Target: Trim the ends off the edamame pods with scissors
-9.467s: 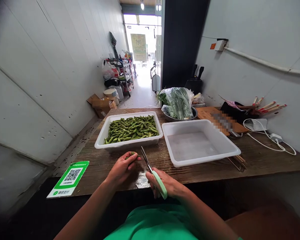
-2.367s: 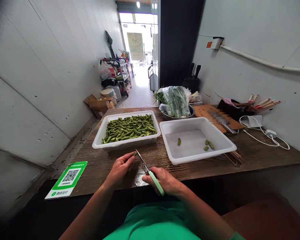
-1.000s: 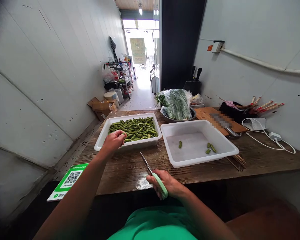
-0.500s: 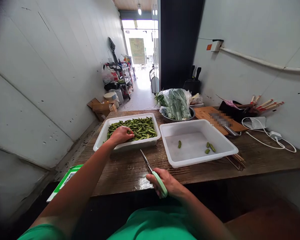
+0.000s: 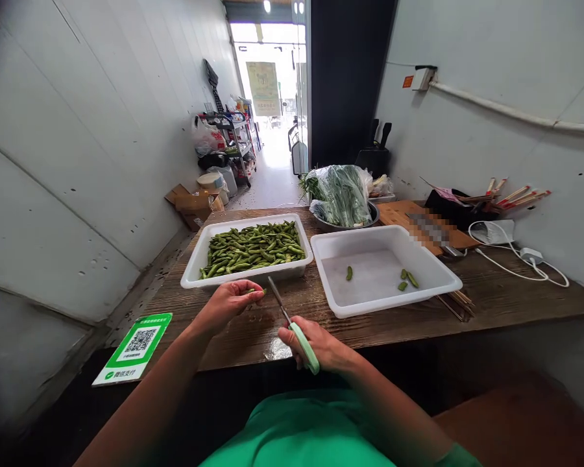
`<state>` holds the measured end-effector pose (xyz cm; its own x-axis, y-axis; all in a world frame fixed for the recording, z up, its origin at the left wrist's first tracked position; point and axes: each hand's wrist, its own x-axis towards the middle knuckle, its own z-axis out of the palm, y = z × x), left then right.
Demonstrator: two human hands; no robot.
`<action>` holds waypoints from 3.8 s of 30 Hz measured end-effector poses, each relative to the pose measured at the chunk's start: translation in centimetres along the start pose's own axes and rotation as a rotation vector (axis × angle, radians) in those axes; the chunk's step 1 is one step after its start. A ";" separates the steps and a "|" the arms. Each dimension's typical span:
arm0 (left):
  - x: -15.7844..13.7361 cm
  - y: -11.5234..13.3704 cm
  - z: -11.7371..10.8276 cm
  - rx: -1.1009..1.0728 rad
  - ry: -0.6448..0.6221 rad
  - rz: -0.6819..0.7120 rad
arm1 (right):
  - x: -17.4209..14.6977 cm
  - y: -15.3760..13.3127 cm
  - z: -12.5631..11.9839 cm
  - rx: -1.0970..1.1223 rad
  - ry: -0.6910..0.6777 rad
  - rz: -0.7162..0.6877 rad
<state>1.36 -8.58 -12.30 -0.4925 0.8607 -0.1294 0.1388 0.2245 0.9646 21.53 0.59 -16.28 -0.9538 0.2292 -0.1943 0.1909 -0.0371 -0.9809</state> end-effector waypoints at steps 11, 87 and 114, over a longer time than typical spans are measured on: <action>-0.3 -0.1 0.4 0.075 -0.072 -0.033 | -0.3 -1.3 0.4 0.013 0.012 0.062; 8.0 5.0 5.7 0.786 0.259 0.522 | -0.1 2.4 -0.1 0.563 -0.155 0.155; -2.4 -2.6 5.0 -0.791 0.340 -0.041 | 0.4 -0.5 1.4 0.092 0.063 0.080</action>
<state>6.49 -8.89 -15.68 -0.7323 0.6466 -0.2136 -0.4615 -0.2407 0.8538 20.78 -0.68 -15.91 -0.9196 0.2821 -0.2735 0.2405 -0.1464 -0.9596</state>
